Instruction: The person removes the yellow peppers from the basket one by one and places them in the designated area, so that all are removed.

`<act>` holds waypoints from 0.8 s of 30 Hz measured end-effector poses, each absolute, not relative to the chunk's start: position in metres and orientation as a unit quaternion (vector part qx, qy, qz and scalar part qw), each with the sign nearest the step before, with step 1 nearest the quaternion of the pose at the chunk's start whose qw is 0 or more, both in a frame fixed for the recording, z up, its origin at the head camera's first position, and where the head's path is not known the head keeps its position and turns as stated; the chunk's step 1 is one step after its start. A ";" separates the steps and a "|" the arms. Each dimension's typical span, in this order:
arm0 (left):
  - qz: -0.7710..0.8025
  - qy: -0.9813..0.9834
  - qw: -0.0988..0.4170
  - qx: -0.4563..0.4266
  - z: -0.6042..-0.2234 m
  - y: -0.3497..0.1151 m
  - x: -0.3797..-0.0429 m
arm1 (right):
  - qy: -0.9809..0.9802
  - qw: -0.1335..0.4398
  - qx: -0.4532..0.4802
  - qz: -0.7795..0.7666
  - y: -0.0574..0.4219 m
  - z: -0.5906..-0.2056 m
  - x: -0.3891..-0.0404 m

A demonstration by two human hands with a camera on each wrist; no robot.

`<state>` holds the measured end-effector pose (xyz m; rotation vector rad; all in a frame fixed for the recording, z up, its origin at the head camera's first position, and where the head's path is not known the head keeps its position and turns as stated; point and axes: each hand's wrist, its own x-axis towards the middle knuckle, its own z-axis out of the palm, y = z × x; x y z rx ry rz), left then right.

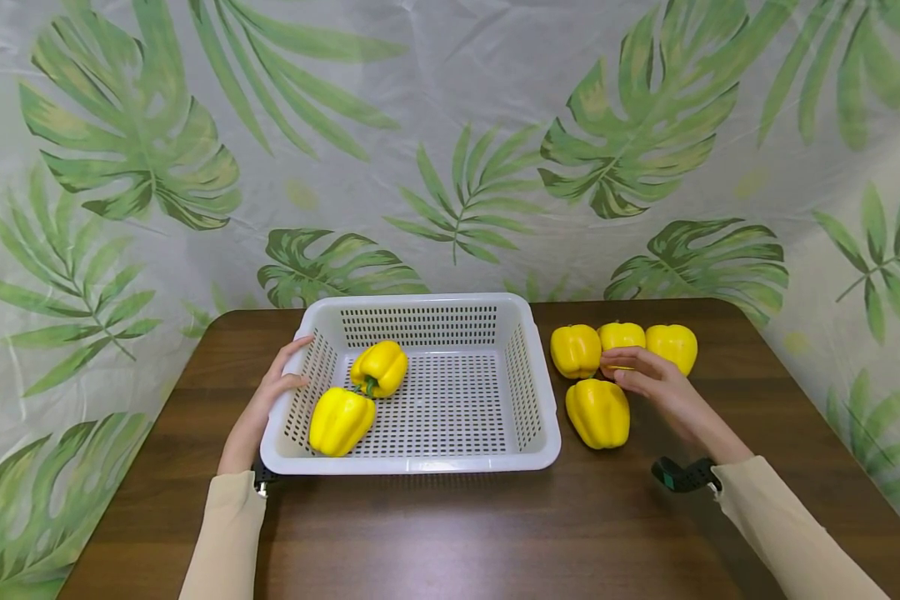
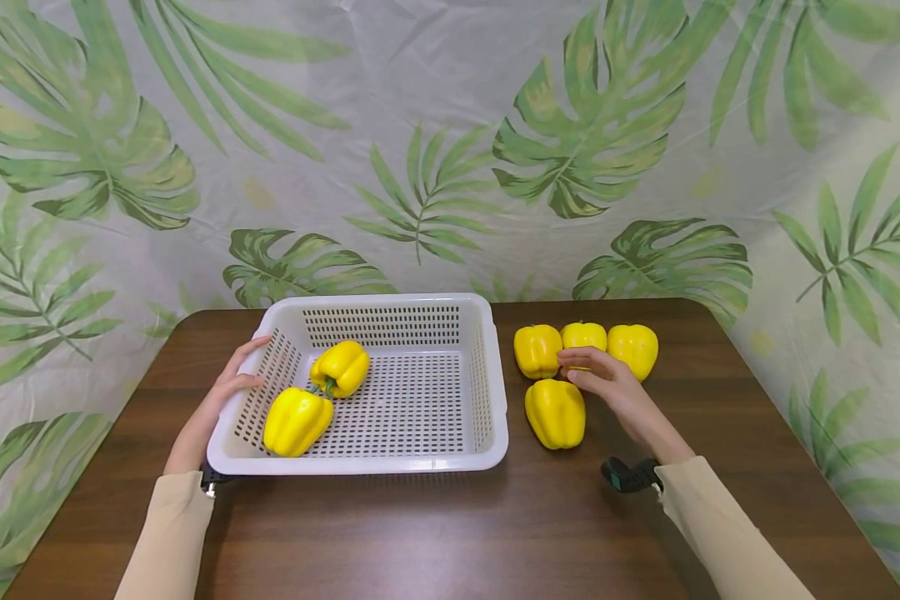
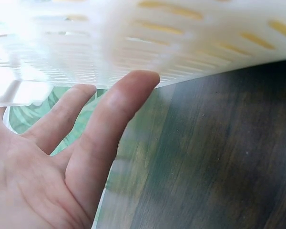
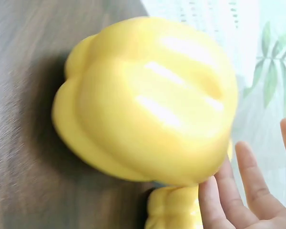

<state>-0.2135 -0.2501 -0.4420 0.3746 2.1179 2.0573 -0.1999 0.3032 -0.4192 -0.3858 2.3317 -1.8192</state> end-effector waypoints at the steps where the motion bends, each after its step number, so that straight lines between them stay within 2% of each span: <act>1: 0.689 0.709 0.083 0.125 -0.442 -0.250 -0.214 | 0.775 0.076 -0.135 -0.612 0.302 -0.418 -0.201; 7: 0.686 0.712 0.081 0.124 -0.442 -0.250 -0.213 | 0.760 0.074 -0.160 -0.626 0.292 -0.408 -0.206; 14: 0.688 0.710 0.080 0.128 -0.442 -0.250 -0.215 | 0.769 0.098 -0.149 -0.614 0.270 -0.393 -0.210; 24: 0.685 0.713 0.081 0.126 -0.443 -0.251 -0.214 | 0.760 0.123 -0.187 -0.610 0.237 -0.377 -0.219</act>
